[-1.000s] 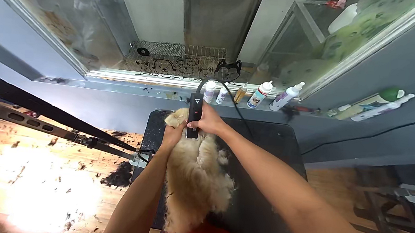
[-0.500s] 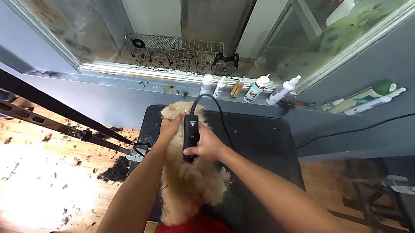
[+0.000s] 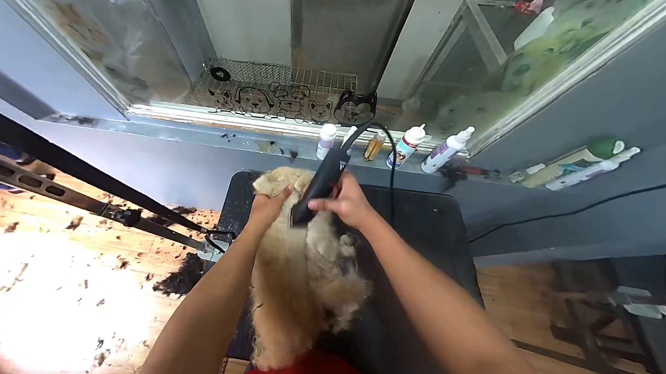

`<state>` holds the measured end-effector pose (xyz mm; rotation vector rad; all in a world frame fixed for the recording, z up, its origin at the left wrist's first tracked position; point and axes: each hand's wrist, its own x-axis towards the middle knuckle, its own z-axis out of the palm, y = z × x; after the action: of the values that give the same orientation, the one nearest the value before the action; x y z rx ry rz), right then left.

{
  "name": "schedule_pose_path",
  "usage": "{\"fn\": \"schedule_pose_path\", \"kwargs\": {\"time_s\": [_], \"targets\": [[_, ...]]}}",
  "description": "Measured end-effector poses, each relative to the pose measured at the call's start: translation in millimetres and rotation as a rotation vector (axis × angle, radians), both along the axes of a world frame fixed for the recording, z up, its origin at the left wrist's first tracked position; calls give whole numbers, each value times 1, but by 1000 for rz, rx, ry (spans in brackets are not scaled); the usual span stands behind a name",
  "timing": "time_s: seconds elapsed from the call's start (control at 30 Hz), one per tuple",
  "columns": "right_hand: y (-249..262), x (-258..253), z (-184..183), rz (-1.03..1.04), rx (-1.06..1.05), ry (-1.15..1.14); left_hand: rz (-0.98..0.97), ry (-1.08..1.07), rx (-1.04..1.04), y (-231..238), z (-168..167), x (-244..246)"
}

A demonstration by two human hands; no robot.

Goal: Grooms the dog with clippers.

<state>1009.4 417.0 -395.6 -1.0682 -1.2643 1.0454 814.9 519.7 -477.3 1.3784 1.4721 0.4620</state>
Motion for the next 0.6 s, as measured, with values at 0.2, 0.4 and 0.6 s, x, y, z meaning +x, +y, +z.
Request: {"fn": "schedule_pose_path", "kwargs": {"time_s": [0.2, 0.4, 0.6], "targets": [[16, 10, -39, -28, -137, 16, 0, 0, 21, 1, -1, 4], [-27, -6, -44, 105, -191, 84, 16, 67, 8, 2, 0, 5], [-98, -38, -47, 81, -291, 35, 37, 100, 23, -2, 6, 5]]}}
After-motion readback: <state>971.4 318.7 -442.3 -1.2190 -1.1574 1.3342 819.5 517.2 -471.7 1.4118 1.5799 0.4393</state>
